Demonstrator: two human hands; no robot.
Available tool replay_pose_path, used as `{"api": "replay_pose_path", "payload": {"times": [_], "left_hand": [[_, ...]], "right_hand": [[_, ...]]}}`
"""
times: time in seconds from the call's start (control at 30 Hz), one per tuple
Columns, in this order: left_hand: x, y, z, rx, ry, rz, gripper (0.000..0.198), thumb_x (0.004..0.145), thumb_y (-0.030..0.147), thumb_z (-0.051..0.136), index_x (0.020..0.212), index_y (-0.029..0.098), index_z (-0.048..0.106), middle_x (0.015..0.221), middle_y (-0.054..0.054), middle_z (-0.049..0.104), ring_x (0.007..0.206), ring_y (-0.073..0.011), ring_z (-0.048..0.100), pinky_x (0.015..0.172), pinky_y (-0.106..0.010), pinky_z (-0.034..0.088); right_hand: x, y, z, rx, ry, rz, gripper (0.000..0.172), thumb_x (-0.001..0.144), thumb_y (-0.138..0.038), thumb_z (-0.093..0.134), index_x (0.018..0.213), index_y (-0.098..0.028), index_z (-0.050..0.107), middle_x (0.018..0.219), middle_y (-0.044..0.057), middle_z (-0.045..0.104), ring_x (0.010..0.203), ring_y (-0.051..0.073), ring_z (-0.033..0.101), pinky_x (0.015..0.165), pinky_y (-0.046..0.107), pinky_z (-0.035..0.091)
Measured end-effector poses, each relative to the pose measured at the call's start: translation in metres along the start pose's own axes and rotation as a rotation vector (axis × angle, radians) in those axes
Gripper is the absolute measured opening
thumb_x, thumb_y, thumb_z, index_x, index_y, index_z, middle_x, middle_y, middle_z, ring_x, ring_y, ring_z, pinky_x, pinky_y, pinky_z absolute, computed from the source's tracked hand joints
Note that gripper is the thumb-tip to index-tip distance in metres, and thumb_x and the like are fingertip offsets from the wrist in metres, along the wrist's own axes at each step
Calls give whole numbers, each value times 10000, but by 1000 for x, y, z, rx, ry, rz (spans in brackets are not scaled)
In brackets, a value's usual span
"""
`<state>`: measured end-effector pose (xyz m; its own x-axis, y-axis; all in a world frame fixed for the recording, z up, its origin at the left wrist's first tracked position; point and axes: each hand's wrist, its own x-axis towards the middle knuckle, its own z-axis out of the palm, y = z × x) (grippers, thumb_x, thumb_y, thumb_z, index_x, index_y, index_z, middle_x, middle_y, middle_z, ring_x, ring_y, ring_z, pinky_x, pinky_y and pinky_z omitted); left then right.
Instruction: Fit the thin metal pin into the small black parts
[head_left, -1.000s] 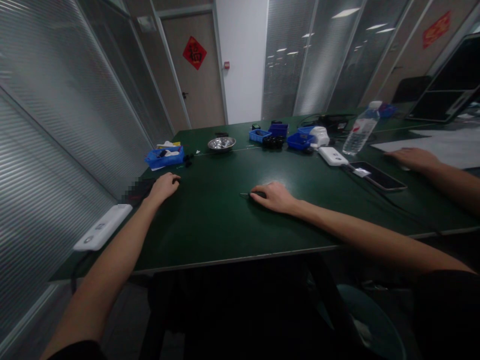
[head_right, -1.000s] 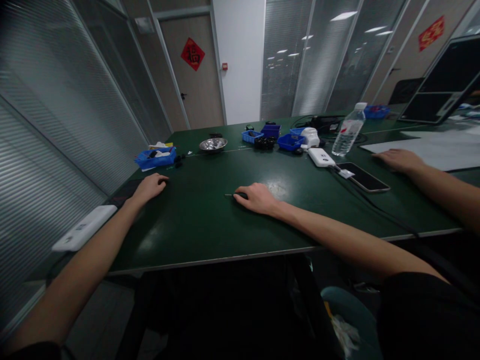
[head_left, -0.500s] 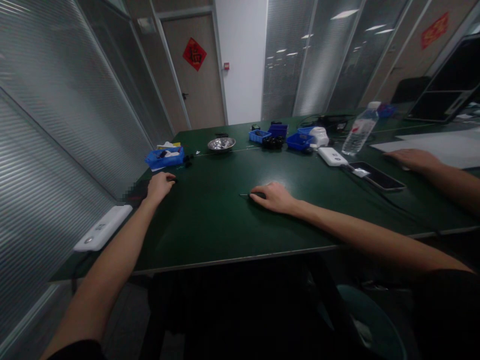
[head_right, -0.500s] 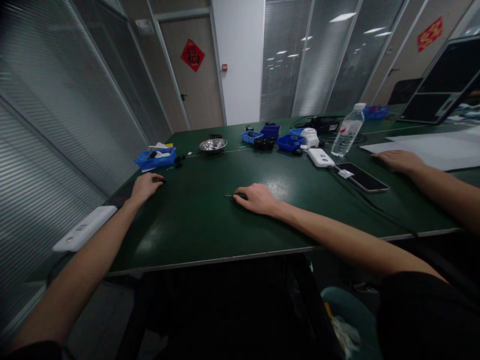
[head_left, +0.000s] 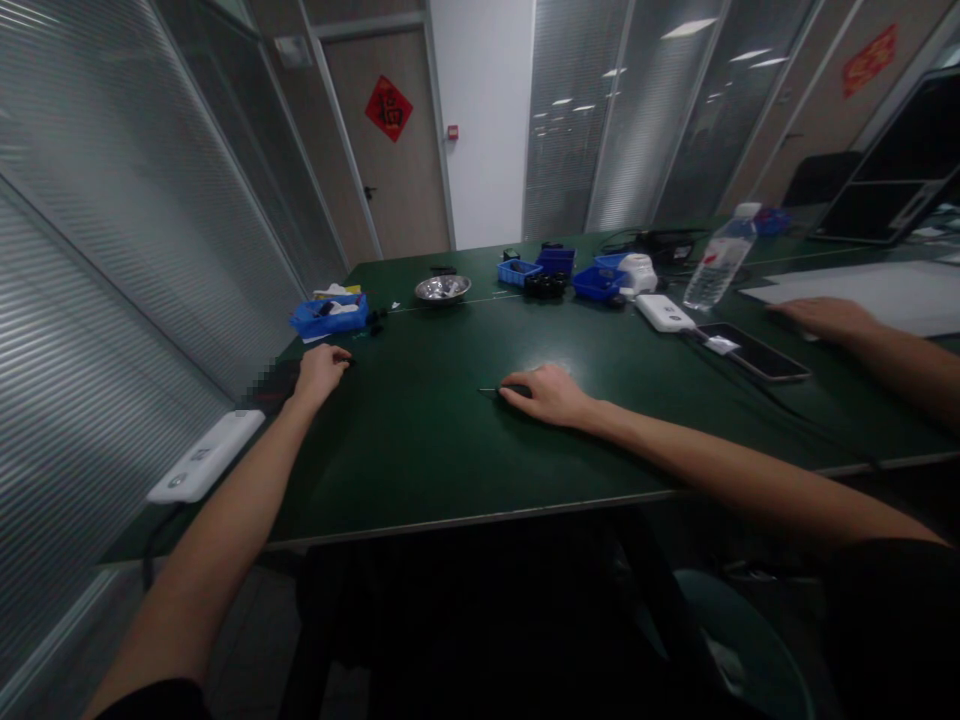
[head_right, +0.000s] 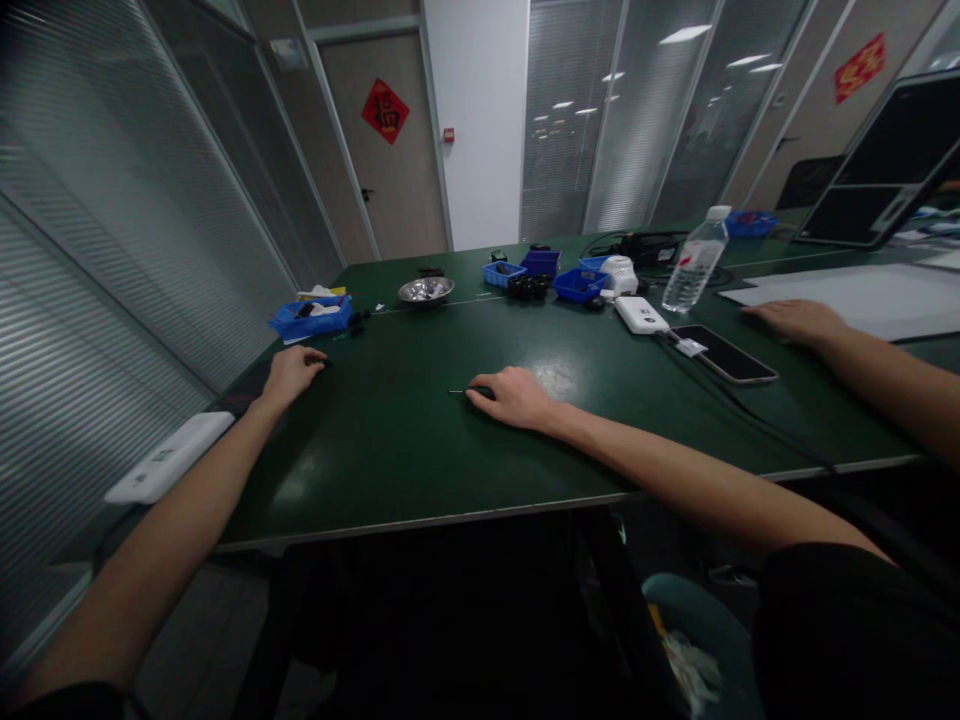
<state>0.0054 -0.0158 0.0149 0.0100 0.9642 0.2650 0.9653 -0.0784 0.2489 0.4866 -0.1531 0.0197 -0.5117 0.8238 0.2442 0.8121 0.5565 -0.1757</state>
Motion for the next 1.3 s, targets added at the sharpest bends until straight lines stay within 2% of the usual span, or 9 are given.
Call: {"api": "replay_pose_path", "payload": {"times": [0.2,0.37,0.6,0.73,0.97,1.07,1.13,1.3], "left_hand": [[-6,3,-2,18,36,20,311,919,215,660,1191,189,808,1206,-105,792,1114,-284,723,983,-360,551],[-8,7,-4,69,47,48,313,907,201,654,1168,226,825,1197,-78,801,1171,-300,709,1037,-367,533],[-2,4,2,2,24,4,315,926,186,642,1196,128,794,1178,-146,792,1098,-287,728,1003,-364,550],[-3,6,0,-1,13,-23,279,910,180,669,1151,134,801,1151,-143,790,1078,-294,724,986,-373,544],[-7,13,-4,-20,31,31,272,907,195,684,1147,155,807,1117,-128,803,1045,-296,733,968,-391,546],[-10,25,-2,-98,20,155,240,911,239,701,1118,197,814,1142,-101,797,1066,-288,727,991,-401,545],[-15,40,1,-215,-11,269,255,909,270,719,1142,212,805,1163,-86,788,1070,-270,726,993,-397,548],[-42,103,11,-540,-224,515,349,917,372,758,1233,224,768,1184,-77,765,1070,-244,716,922,-383,553]], "right_hand": [[0,-1,-1,7,-21,-4,479,1079,-516,459,1280,-207,764,899,71,789,702,190,675,666,298,420],[1,0,1,-24,-6,4,470,1079,-519,462,1277,-221,766,897,67,791,721,197,687,676,299,419],[0,2,2,-11,4,-15,471,1079,-521,460,1267,-218,767,883,69,787,706,197,679,667,306,413],[0,2,2,1,6,-13,461,1077,-516,471,1263,-215,767,880,72,785,699,190,673,663,297,415],[0,1,1,15,10,-18,464,1078,-511,473,1258,-203,770,851,71,777,681,186,662,654,298,410],[1,1,1,17,9,-19,461,1079,-507,473,1264,-205,768,849,66,776,676,183,659,653,298,405],[1,1,2,11,9,-18,453,1076,-504,481,1262,-207,769,846,64,776,677,185,662,649,298,400],[0,2,2,22,24,-47,456,1082,-503,480,1274,-203,764,906,73,796,711,190,687,669,298,417]]}}
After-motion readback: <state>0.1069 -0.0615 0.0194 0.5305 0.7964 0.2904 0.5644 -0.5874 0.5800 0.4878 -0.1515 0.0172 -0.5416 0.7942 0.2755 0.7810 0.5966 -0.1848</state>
